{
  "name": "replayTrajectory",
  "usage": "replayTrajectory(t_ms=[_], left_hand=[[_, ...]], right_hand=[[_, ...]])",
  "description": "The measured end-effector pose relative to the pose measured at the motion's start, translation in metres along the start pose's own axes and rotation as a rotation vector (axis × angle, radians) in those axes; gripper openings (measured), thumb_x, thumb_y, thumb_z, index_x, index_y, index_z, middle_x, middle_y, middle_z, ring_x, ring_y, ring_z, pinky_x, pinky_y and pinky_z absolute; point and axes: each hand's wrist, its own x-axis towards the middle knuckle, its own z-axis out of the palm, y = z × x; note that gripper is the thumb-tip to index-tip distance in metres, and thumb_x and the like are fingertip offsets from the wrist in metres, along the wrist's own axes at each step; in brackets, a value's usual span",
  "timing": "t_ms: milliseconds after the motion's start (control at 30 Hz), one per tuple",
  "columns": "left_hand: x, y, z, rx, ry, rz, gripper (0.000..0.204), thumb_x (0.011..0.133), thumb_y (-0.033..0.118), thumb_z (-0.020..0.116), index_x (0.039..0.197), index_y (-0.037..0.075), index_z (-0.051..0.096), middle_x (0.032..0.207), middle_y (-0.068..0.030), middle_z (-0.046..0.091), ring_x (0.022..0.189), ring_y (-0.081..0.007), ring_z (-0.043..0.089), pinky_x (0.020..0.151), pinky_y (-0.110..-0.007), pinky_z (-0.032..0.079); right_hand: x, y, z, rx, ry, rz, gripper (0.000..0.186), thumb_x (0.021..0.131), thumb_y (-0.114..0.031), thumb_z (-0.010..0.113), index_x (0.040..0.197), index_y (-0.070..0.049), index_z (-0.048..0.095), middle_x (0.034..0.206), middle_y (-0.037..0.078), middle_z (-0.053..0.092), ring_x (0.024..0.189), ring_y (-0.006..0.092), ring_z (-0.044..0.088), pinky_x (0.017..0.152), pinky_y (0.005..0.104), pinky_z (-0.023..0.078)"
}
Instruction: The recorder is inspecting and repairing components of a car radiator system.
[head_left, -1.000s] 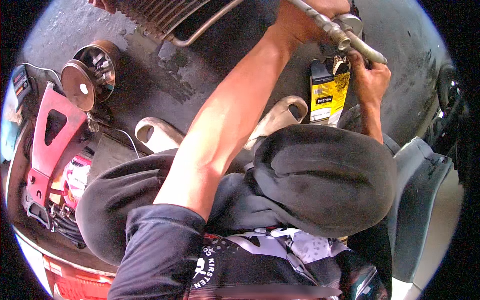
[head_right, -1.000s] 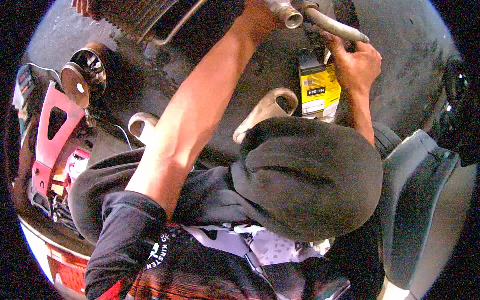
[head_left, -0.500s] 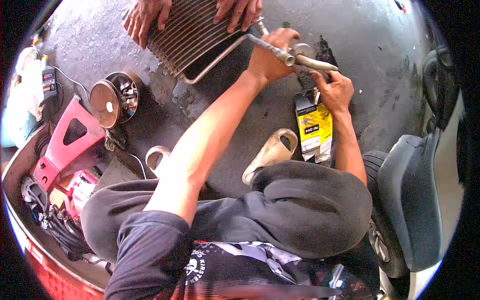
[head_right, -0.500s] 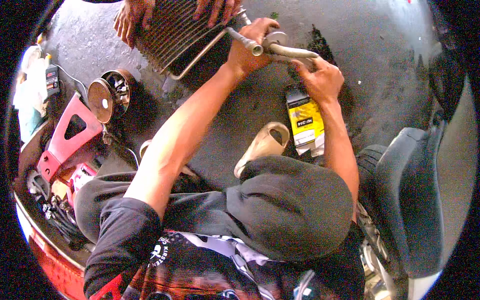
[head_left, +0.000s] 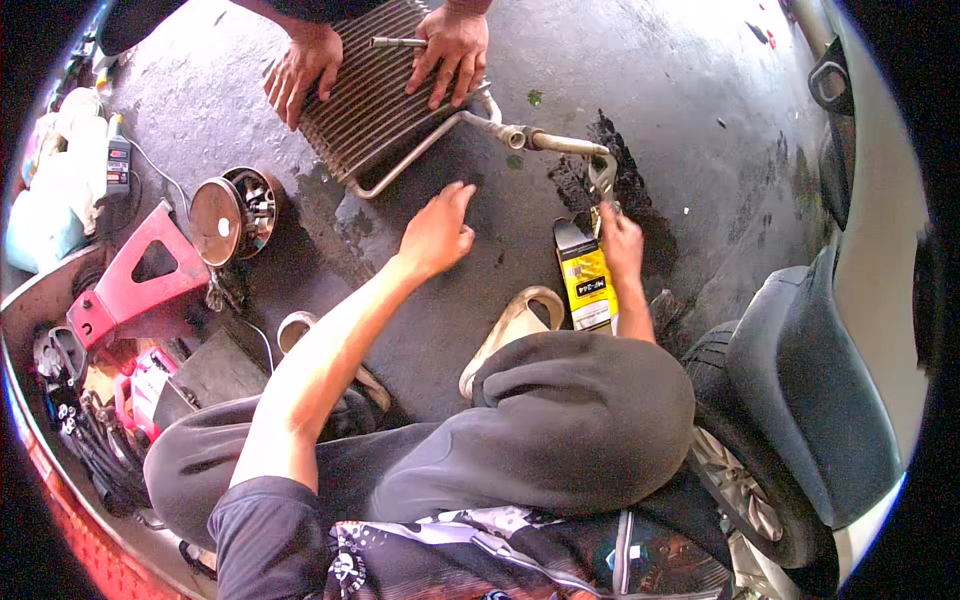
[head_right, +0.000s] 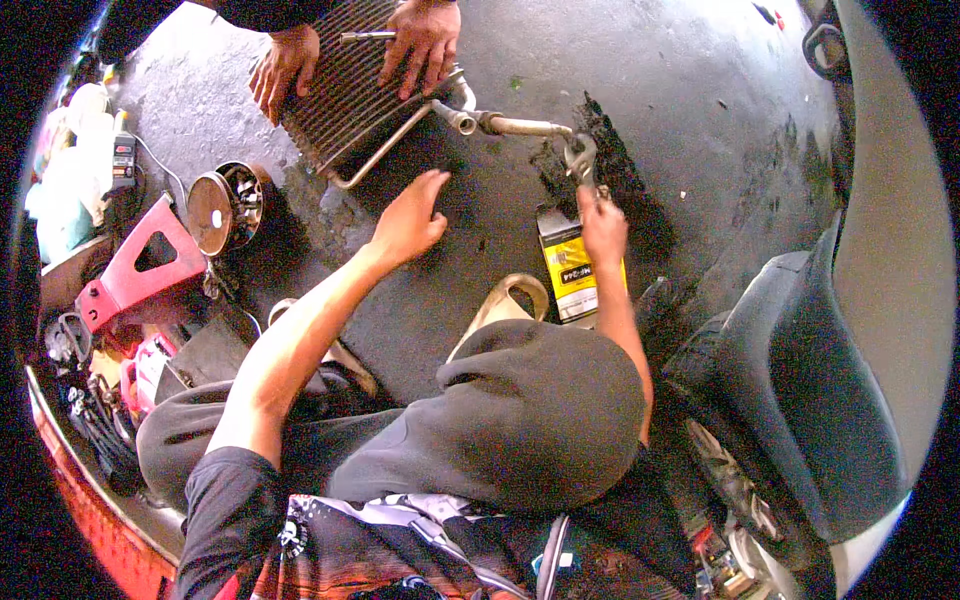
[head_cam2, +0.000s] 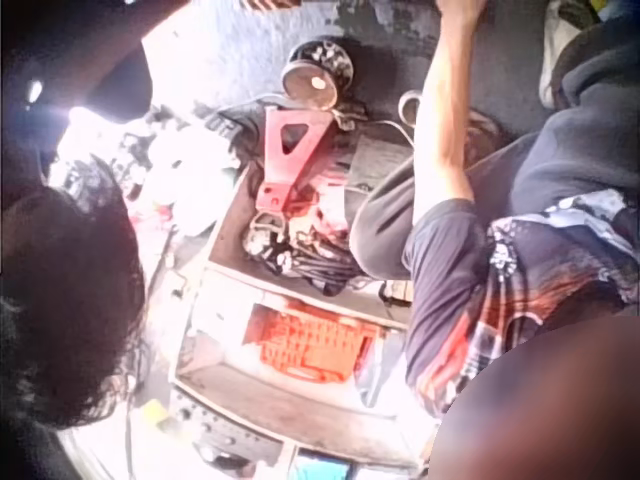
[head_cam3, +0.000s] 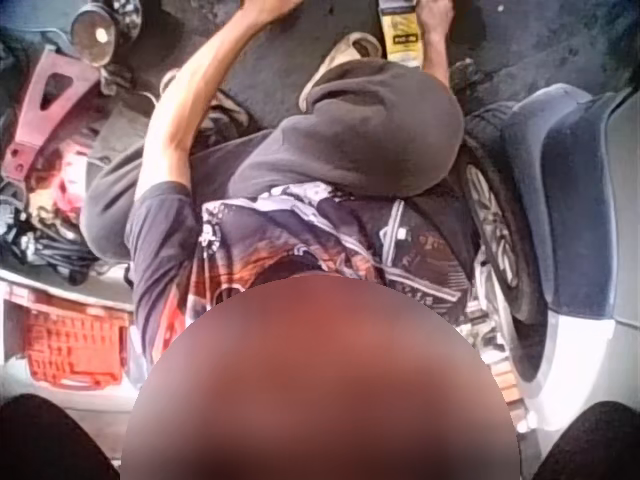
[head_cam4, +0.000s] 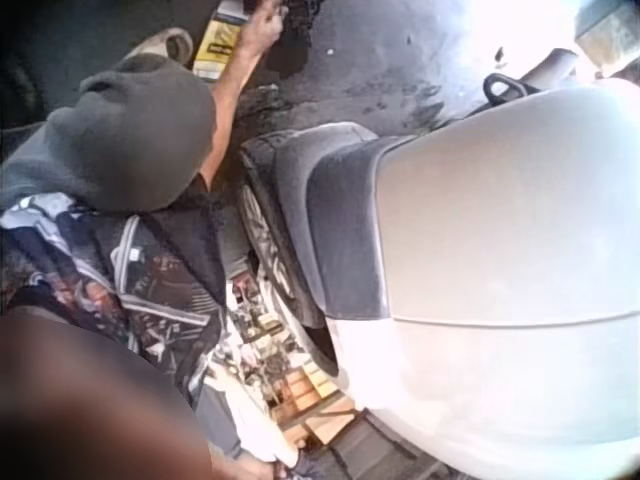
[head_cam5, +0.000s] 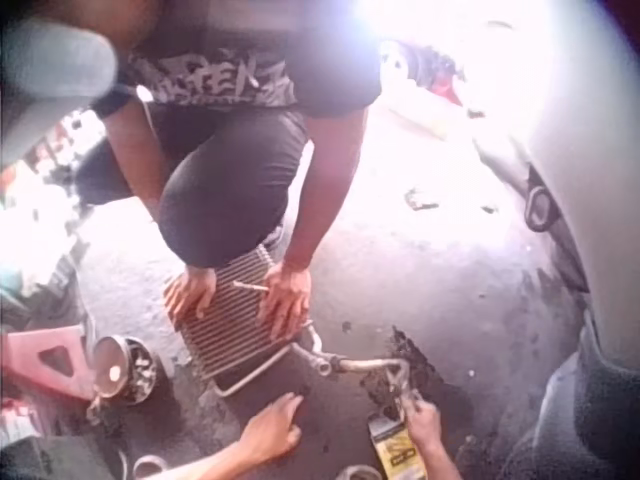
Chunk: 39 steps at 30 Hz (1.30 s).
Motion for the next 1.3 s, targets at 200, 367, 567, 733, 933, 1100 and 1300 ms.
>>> replayTrajectory(t_ms=[200, 367, 567, 733, 933, 1100, 1300], left_hand=[[0.003, 0.004, -0.040, 0.078, -0.414, -0.049, 0.036, 0.078, 0.014, 0.057, 0.112, 0.002, 0.058, 0.101, -0.0199, 0.064, 0.095, -0.0382, 0.063, 0.081, -0.047, 0.051], [0.016, 0.003, -0.115, 0.399, -0.743, 0.100, 0.032, 0.075, 0.012, 0.062, 0.105, 0.002, 0.060, 0.097, -0.0196, 0.065, 0.095, -0.0371, 0.064, 0.081, -0.048, 0.052], [-0.003, 0.054, -0.268, 0.492, -0.476, 0.048, 0.043, 0.075, 0.011, 0.058, 0.115, -0.002, 0.055, 0.097, -0.0210, 0.063, 0.093, -0.0379, 0.063, 0.082, -0.046, 0.051], [-0.068, 0.130, -0.324, 0.439, -0.270, -0.030, 0.048, 0.075, 0.009, 0.057, 0.123, 0.003, 0.055, 0.104, -0.0175, 0.063, 0.098, -0.0342, 0.061, 0.087, -0.044, 0.048], [-0.117, 0.153, -0.305, 0.210, -0.663, -0.235, 0.047, 0.078, 0.013, 0.059, 0.122, -0.003, 0.053, 0.092, -0.0164, 0.064, 0.086, -0.0312, 0.064, 0.076, -0.041, 0.051], [-0.117, 0.148, -0.296, 0.353, -0.241, -0.010, 0.024, 0.079, 0.014, 0.058, 0.100, 0.000, 0.055, 0.082, -0.0111, 0.062, 0.077, -0.0275, 0.064, 0.067, -0.038, 0.050], [-0.136, 0.160, -0.306, 0.224, -0.305, 0.199, 0.033, 0.081, 0.018, 0.057, 0.109, 0.000, 0.059, 0.079, -0.0064, 0.060, 0.076, -0.0195, 0.061, 0.064, -0.032, 0.046]], right_hand=[[-0.122, -0.029, 0.050, 0.251, -0.447, 0.186, 0.053, 0.084, -0.051, 0.064, 0.089, 0.001, 0.064, 0.080, 0.016, 0.066, 0.076, 0.0284, 0.065, 0.069, 0.0397, 0.048], [-0.123, -0.118, 0.020, -0.239, -0.847, -0.166, 0.048, 0.085, -0.053, 0.059, 0.102, -0.009, 0.065, 0.094, 0.021, 0.068, 0.094, 0.0387, 0.065, 0.082, 0.0496, 0.050], [-0.102, -0.156, 0.025, -0.410, -0.994, -0.500, 0.045, 0.086, -0.052, 0.058, 0.103, -0.011, 0.064, 0.092, 0.019, 0.068, 0.093, 0.0380, 0.065, 0.081, 0.0483, 0.050], [-0.065, -0.180, 0.033, -0.658, -0.951, -0.718, 0.045, 0.085, -0.053, 0.059, 0.101, -0.012, 0.066, 0.094, 0.018, 0.069, 0.092, 0.0355, 0.066, 0.081, 0.0471, 0.052], [-0.040, -0.243, 0.032, -0.575, -1.114, -0.781, 0.048, 0.081, -0.050, 0.065, 0.104, -0.008, 0.068, 0.092, 0.019, 0.068, 0.091, 0.0359, 0.066, 0.079, 0.0466, 0.049], [-0.039, -0.208, 0.059, -0.445, -1.085, -0.569, 0.049, 0.080, -0.046, 0.069, 0.104, -0.003, 0.067, 0.085, 0.019, 0.068, 0.083, 0.0354, 0.066, 0.075, 0.0443, 0.049], [-0.045, -0.212, 0.038, -0.904, -0.910, -0.839, 0.060, 0.078, -0.042, 0.071, 0.122, -0.003, 0.057, 0.119, 0.022, 0.058, 0.117, 0.0385, 0.053, 0.097, 0.0452, 0.044]])
